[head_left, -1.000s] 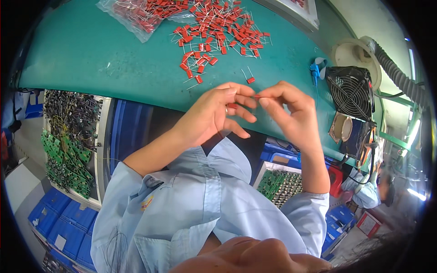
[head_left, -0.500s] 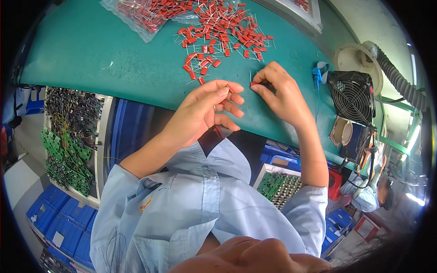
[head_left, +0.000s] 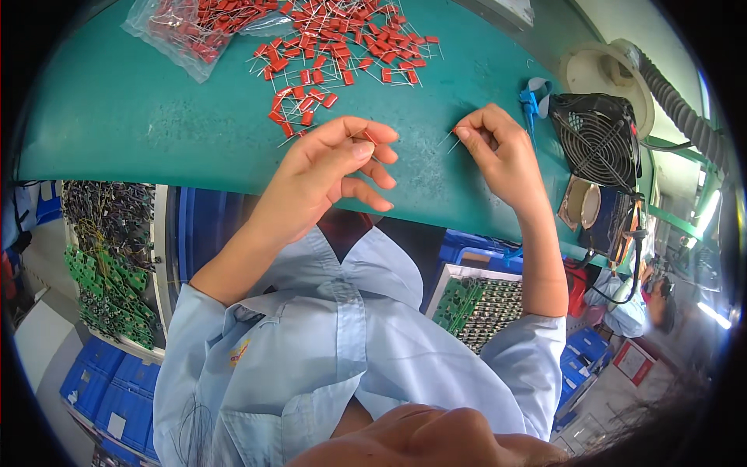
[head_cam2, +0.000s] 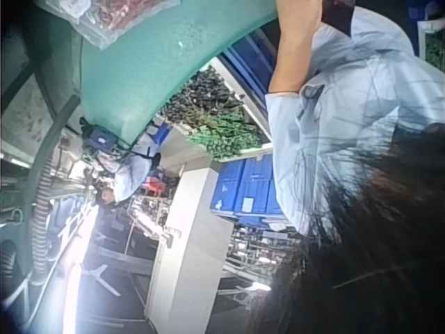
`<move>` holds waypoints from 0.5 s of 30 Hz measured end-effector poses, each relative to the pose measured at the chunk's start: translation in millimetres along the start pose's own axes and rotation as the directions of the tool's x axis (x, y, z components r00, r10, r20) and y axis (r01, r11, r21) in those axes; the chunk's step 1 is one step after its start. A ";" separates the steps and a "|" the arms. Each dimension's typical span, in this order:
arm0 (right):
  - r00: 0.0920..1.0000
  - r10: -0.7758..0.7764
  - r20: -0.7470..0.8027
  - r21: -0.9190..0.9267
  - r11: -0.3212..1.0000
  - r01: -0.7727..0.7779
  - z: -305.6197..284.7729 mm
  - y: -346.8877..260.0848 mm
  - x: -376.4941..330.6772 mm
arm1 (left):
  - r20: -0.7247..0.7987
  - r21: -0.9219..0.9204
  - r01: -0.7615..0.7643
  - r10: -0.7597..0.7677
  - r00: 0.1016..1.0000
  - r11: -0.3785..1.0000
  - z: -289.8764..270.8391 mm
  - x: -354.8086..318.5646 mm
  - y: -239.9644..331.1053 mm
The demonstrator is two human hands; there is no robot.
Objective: Sorting and inspecting small electronic components at a manual assembly station.
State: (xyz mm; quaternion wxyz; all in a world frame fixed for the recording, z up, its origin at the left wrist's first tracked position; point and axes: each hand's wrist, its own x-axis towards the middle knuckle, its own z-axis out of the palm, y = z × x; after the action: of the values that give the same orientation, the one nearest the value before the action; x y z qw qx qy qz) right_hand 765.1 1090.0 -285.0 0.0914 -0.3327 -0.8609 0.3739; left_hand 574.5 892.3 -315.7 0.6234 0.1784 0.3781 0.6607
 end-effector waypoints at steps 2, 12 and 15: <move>0.999 -0.054 -0.007 -0.050 0.997 0.054 4.5 7.1 0.7 | -0.015 0.014 -0.003 0.003 1.000 1.000 1.6 0.2 2.1; 0.951 -0.288 -0.111 -0.221 0.940 0.259 19.2 11.4 1.8 | 0.043 -0.033 0.038 -0.036 0.998 0.999 -7.7 0.4 3.2; 0.942 -0.315 -0.112 -0.278 0.920 0.275 22.1 12.8 -2.8 | 0.040 -0.033 0.040 -0.038 0.998 0.999 -8.0 1.7 3.6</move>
State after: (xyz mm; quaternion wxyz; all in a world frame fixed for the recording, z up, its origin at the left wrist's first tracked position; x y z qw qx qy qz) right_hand 764.7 1081.6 -309.3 0.1690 -0.2357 -0.9329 0.2134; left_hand 566.0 891.9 -318.7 0.6464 0.1733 0.3581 0.6511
